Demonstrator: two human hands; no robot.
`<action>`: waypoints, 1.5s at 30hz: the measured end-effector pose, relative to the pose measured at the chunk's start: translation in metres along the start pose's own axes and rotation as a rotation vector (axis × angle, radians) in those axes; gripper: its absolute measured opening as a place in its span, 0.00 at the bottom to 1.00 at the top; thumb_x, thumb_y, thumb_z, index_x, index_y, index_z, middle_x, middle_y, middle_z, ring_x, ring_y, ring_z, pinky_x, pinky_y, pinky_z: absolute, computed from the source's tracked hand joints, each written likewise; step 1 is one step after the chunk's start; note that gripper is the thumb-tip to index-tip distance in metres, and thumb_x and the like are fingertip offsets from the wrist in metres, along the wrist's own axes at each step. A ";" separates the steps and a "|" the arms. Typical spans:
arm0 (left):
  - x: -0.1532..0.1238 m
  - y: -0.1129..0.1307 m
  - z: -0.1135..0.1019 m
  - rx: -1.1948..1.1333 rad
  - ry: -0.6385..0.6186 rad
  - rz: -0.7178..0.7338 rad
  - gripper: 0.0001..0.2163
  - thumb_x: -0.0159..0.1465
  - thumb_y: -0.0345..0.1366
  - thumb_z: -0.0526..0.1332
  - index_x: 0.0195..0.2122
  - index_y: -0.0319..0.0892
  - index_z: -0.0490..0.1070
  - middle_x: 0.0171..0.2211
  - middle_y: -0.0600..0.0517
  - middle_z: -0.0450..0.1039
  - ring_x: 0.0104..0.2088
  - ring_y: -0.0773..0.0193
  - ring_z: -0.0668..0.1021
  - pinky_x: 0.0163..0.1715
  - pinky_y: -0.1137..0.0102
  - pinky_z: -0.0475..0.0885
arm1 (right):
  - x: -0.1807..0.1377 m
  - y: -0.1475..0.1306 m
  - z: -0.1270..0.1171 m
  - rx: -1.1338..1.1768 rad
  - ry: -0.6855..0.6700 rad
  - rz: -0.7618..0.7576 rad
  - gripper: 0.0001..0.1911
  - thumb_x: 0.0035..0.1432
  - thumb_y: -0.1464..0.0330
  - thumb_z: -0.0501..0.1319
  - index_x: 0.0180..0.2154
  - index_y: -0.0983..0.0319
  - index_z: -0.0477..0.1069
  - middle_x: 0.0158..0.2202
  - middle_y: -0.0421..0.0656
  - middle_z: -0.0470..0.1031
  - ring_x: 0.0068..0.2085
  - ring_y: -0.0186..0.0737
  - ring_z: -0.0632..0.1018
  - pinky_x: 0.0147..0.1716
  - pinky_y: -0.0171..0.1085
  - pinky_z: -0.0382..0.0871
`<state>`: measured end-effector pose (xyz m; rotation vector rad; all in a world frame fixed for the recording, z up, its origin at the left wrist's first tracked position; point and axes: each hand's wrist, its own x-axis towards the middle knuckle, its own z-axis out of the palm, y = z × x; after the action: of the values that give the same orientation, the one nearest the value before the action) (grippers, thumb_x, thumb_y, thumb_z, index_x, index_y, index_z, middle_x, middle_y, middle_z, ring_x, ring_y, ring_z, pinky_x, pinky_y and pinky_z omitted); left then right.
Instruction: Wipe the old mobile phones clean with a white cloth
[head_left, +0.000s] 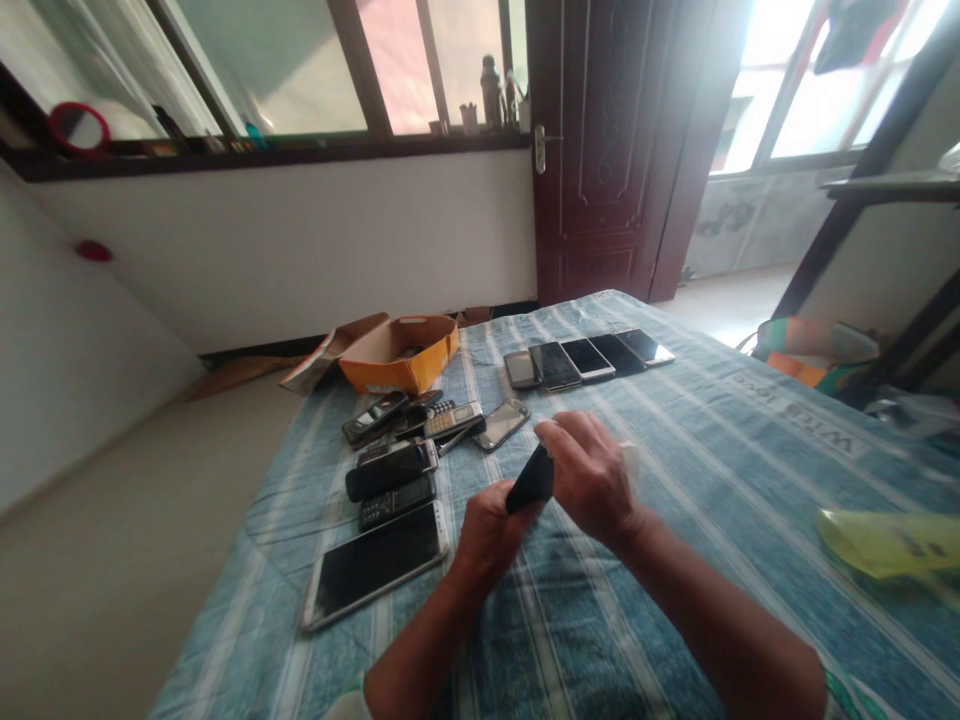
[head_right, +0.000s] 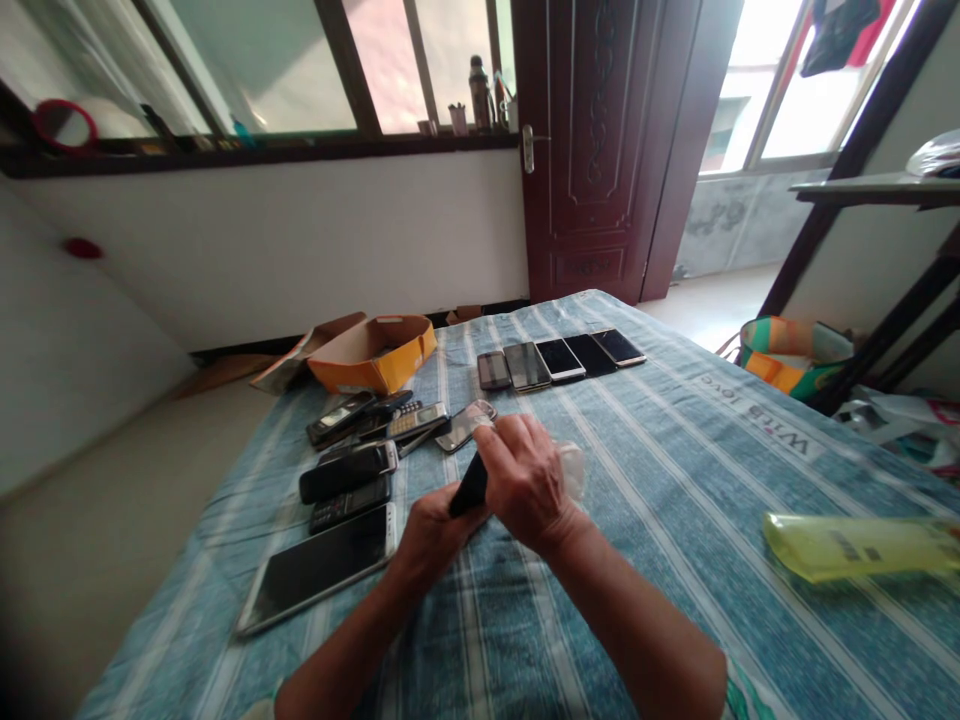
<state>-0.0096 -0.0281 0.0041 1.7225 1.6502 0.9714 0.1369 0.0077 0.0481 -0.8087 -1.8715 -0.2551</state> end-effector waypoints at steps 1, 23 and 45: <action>0.001 -0.001 0.000 0.052 0.022 0.037 0.07 0.56 0.36 0.59 0.24 0.40 0.68 0.22 0.55 0.67 0.25 0.66 0.71 0.24 0.74 0.64 | 0.002 -0.003 0.001 -0.026 -0.013 -0.037 0.15 0.63 0.74 0.48 0.35 0.63 0.73 0.29 0.45 0.67 0.33 0.39 0.68 0.34 0.38 0.64; -0.006 0.019 -0.042 0.111 0.256 0.362 0.08 0.59 0.35 0.53 0.23 0.41 0.62 0.21 0.54 0.66 0.21 0.69 0.67 0.22 0.75 0.65 | 0.010 -0.037 0.020 0.078 -0.124 -0.250 0.14 0.63 0.74 0.48 0.32 0.64 0.71 0.31 0.44 0.67 0.36 0.40 0.67 0.48 0.45 0.62; -0.005 0.019 -0.032 0.243 0.311 0.356 0.10 0.61 0.34 0.53 0.23 0.40 0.64 0.19 0.54 0.66 0.19 0.69 0.68 0.20 0.75 0.64 | 0.010 -0.025 0.024 0.195 0.003 -0.123 0.13 0.63 0.75 0.48 0.35 0.67 0.71 0.35 0.49 0.70 0.40 0.42 0.70 0.42 0.43 0.68</action>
<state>-0.0241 -0.0374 0.0379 2.1704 1.7435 1.3025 0.1008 0.0052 0.0510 -0.5623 -1.9114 -0.1475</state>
